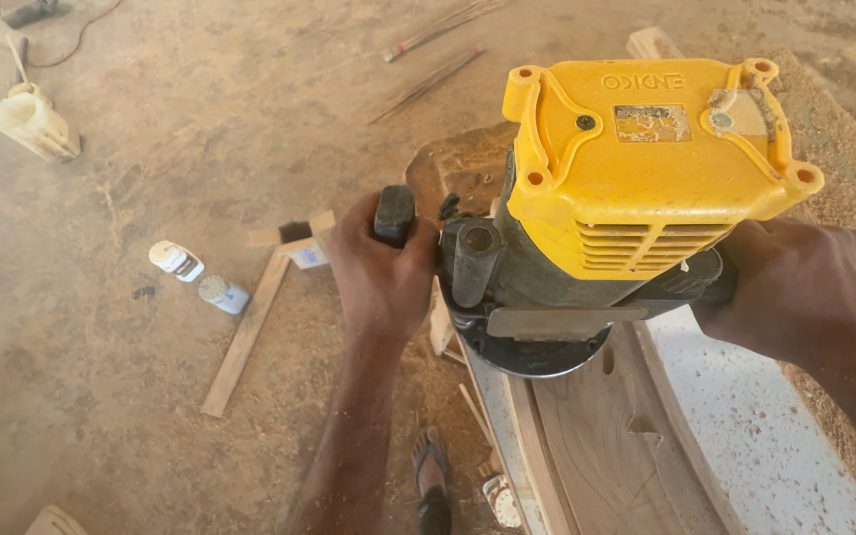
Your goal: The person uses a yellow electric router to carve a decorative pattern into a piece of wood. They guide the tool along the wood surface, creating a recessed design while sawdust accumulates around the work area.
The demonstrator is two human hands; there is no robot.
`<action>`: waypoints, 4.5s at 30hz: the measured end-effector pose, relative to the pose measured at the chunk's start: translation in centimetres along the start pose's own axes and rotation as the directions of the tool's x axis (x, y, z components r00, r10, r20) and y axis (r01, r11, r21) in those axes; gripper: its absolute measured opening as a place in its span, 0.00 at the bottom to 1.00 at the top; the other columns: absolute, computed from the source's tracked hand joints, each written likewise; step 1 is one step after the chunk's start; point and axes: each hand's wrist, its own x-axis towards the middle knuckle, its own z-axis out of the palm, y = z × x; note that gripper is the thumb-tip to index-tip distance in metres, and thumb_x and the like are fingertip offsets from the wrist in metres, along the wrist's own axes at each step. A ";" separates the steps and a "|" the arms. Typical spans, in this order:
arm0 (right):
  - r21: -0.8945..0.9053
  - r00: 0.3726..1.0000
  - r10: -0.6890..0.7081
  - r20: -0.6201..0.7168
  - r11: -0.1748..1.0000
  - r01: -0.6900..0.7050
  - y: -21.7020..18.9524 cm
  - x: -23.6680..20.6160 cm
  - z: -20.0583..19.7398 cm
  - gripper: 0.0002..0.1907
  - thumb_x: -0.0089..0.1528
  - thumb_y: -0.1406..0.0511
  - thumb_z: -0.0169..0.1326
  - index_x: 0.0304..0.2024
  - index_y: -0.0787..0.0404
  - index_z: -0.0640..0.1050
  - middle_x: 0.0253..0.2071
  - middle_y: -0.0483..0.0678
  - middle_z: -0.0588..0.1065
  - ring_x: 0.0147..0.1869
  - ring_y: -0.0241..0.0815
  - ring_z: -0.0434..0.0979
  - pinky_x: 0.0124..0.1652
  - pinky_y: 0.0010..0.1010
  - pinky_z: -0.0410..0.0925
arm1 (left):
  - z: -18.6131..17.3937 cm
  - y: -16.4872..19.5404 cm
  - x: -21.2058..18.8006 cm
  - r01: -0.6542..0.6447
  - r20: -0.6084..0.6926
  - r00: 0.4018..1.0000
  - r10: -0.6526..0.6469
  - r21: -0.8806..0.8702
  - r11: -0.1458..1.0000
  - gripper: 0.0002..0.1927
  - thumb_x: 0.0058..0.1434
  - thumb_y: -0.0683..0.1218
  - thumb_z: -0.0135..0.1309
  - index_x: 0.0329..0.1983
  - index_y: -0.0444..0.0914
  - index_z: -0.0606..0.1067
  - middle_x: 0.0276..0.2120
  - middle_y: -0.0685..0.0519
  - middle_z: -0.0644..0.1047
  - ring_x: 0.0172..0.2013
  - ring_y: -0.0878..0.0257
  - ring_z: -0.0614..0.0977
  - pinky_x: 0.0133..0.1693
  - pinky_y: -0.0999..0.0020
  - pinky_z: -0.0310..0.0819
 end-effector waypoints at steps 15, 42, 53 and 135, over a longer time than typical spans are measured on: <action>0.025 0.990 0.064 0.123 0.997 -0.068 -0.5 -0.7 -1.3 0.21 0.58 0.47 0.55 0.52 0.40 0.75 0.26 0.35 0.78 0.28 0.32 0.82 0.32 0.29 0.75 | 0.7 -0.4 0.9 0.028 0.018 0.999 -0.027 -0.007 1.000 0.08 0.52 0.43 0.56 0.29 0.32 0.76 0.18 0.52 0.74 0.22 0.65 0.74 0.27 0.63 0.70; 0.024 0.961 0.168 0.221 0.984 -0.178 0.5 1.2 1.7 0.22 0.57 0.46 0.56 0.50 0.42 0.76 0.32 0.39 0.80 0.36 0.36 0.84 0.38 0.32 0.75 | 1.5 -0.6 3.0 0.001 0.082 0.997 0.001 -0.022 1.000 0.11 0.51 0.45 0.57 0.32 0.32 0.78 0.22 0.48 0.78 0.25 0.58 0.79 0.30 0.59 0.72; 0.073 0.977 0.115 0.179 0.989 -0.130 -0.4 1.5 0.6 0.17 0.58 0.48 0.55 0.45 0.46 0.77 0.29 0.43 0.78 0.33 0.41 0.80 0.33 0.38 0.74 | 2.0 -2.2 4.0 -0.109 0.050 0.993 0.112 -0.050 0.993 0.09 0.50 0.43 0.56 0.28 0.31 0.75 0.20 0.45 0.75 0.23 0.55 0.76 0.30 0.58 0.71; 0.076 0.977 0.176 0.121 0.980 -0.186 -2.8 2.3 -1.9 0.26 0.54 0.46 0.59 0.53 0.41 0.78 0.31 0.42 0.81 0.37 0.43 0.85 0.45 0.40 0.75 | -2.0 -1.0 6.8 -0.002 0.107 0.994 0.007 -0.039 0.999 0.11 0.51 0.44 0.56 0.33 0.30 0.76 0.26 0.40 0.78 0.29 0.47 0.81 0.36 0.55 0.74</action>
